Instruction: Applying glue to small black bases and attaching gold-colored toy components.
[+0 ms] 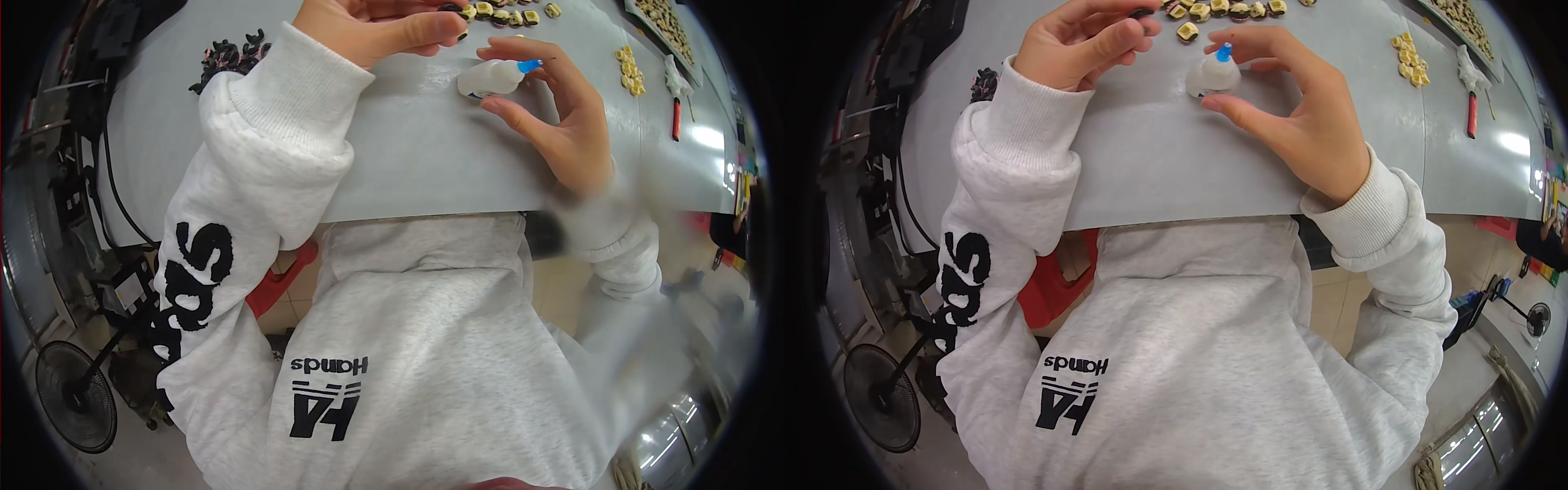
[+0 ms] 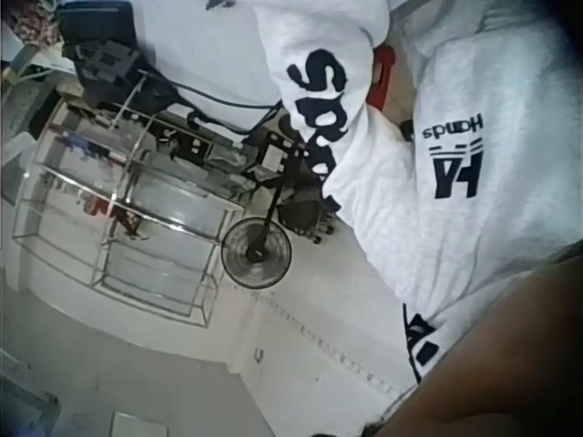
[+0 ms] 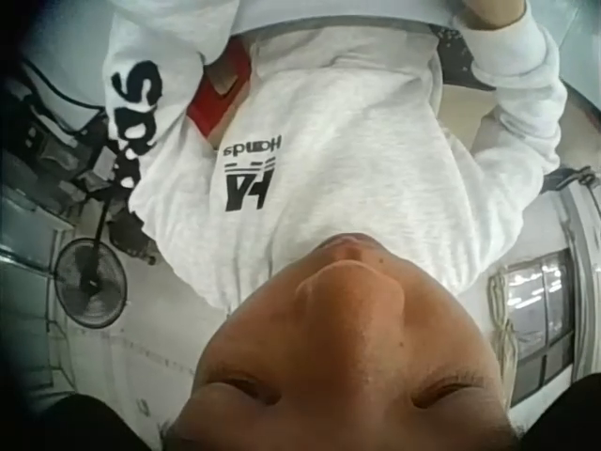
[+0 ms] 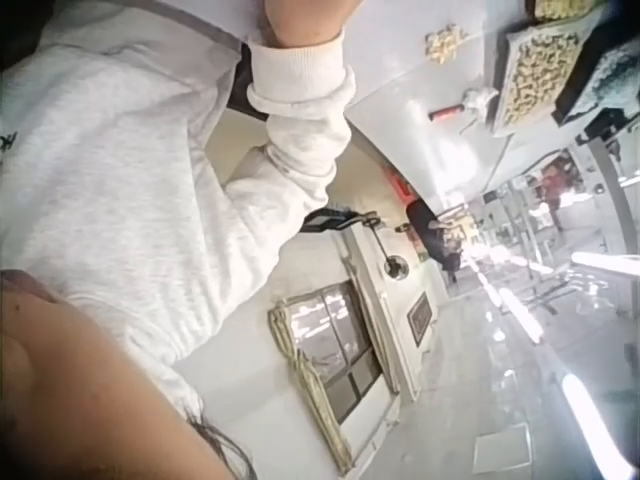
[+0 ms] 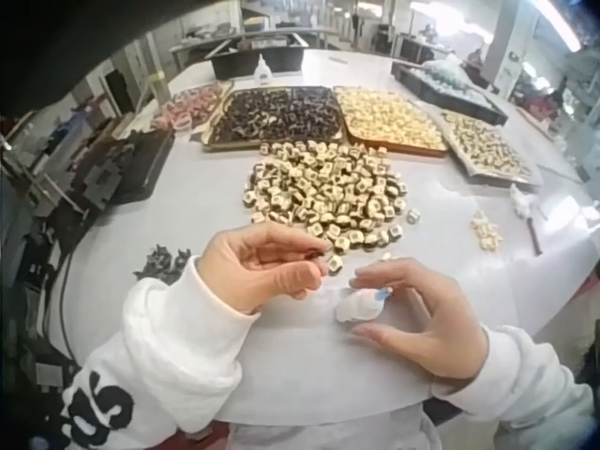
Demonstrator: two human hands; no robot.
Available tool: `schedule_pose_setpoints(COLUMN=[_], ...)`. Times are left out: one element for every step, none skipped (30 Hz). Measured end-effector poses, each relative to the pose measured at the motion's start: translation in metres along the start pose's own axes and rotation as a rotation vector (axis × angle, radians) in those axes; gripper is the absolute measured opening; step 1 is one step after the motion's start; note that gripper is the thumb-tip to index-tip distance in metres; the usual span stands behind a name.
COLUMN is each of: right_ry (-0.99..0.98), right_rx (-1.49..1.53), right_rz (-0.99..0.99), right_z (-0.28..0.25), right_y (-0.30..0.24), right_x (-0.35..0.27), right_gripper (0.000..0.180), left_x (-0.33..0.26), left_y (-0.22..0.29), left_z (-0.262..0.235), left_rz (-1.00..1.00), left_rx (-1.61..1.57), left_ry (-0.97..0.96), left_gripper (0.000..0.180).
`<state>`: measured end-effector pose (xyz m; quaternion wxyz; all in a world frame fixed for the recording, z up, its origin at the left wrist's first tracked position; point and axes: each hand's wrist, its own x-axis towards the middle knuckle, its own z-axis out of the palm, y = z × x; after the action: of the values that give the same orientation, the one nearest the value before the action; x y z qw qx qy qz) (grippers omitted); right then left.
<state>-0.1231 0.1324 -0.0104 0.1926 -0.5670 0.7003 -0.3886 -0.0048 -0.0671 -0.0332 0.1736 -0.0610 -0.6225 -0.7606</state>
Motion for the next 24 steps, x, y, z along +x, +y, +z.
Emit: schedule_pose_setpoints(right_ry=[-0.029, -0.056, -0.055, -0.022, 0.005, 0.032, 0.028, 0.033, 0.036, 0.05, 0.053, 0.021, -0.007, -0.036, -0.039, 0.048, 0.137, 0.234, 0.239, 0.243, 0.248, 0.254, 0.259, 0.271], right_rx=[-0.024, -0.048, -0.046, 0.187, 0.423, 0.658, 0.661, 0.707, 0.752, 0.793, 0.794, 0.815, 0.835, 0.856, 0.865, 0.973, 1.08, 1.183, 1.189, 1.228, 1.267, 1.303, 1.305, 1.215], right_rz=[-0.031, -0.062, -0.06, 0.0, 0.053, 0.106, 0.098, 0.062, 0.026, -0.008, -0.016, -0.015, -0.018, -0.021, -0.027, -0.005, 0.019, 0.051, 0.058, 0.037, 0.017, -0.002, 0.0, 0.025], right_z=[0.001, 0.002, 0.003, 0.006, 0.009, 0.009, 0.006, -0.001, -0.009, -0.015, -0.02, -0.026, -0.032, -0.036, -0.033, -0.029, -0.025, -0.023, -0.022, -0.021, -0.02, -0.019, -0.019, -0.02], right_y=[0.002, 0.004, 0.003, 0.0, -0.005, -0.008, -0.01, -0.014, -0.016, -0.013, -0.004, 0.01, 0.023, 0.031, 0.037, 0.041, 0.045, 0.044, 0.042, 0.041, 0.039, 0.034, 0.029, 0.022], right_x=[0.001, 0.002, 0.001, 0.001, 0.003, 0.005, 0.01, 0.016, 0.023, 0.026, 0.029, 0.033, 0.035, 0.036, 0.034, 0.029, 0.023, 0.02, 0.019, 0.018, 0.017, 0.017, 0.02, 0.023], right_gripper=[0.047, 0.044, 0.044, 0.04, 0.036, 0.032, 0.032, 0.032, 0.033, 0.037, 0.037, 0.039, 0.041, 0.043, 0.043, 0.045, 0.046, 0.048, 0.048, 0.046, 0.045, 0.043, 0.043, 0.041], left_x=[0.0, -0.003, -0.003, -0.003, -0.005, -0.008, -0.012, -0.017, -0.02, -0.02, -0.019, -0.018, -0.016, -0.014, -0.015, -0.016, -0.017, -0.018, -0.018, -0.018, -0.019, -0.02, -0.02, -0.021], left_y=[-0.005, -0.007, -0.002, 0.004, 0.011, 0.012, 0.011, 0.011, 0.014, 0.015, 0.016, 0.018, 0.021, 0.023, 0.024, 0.024, 0.023, 0.025, 0.027, 0.03, 0.031, 0.032, 0.033, 0.035], left_z=[0.0, 0.0, 0.005, 0.01, 0.012, 0.011, 0.01, 0.009, 0.008, 0.01, 0.016, 0.022, 0.027, 0.028, 0.03, 0.032, 0.034, 0.036, 0.038, 0.039, 0.041, 0.041, 0.041, 0.041], left_rz=[0.203, 0.202, 0.014, -0.173, -0.357, -0.355, -0.33, -0.303, -0.277, -0.272, -0.277, -0.283, -0.287, -0.285, -0.309, -0.334, -0.361, -0.37, -0.392, -0.414, -0.437, -0.446, -0.442, -0.437], left_rx=[-0.008, -0.006, -0.023, -0.039, -0.048, -0.042, 0.014, 0.072, 0.131, 0.137, 0.056, -0.026, -0.103, -0.093, -0.102, -0.113, -0.126, -0.126, -0.138, -0.152, -0.168, -0.174, -0.168, -0.163], left_ry=[-0.128, -0.123, -0.004, 0.115, 0.241, 0.246, 0.242, 0.239, 0.237, 0.234, 0.218, 0.201, 0.181, 0.176, 0.158, 0.141, 0.124, 0.123, 0.111, 0.099, 0.085, 0.08, 0.066, 0.05], left_gripper=[0.036, 0.036, 0.036, 0.037, 0.037, 0.037, 0.035, 0.033, 0.03, 0.03, 0.025, 0.021, 0.016, 0.016, 0.017, 0.019, 0.02, 0.02, 0.021, 0.021, 0.021, 0.021, 0.022, 0.023])
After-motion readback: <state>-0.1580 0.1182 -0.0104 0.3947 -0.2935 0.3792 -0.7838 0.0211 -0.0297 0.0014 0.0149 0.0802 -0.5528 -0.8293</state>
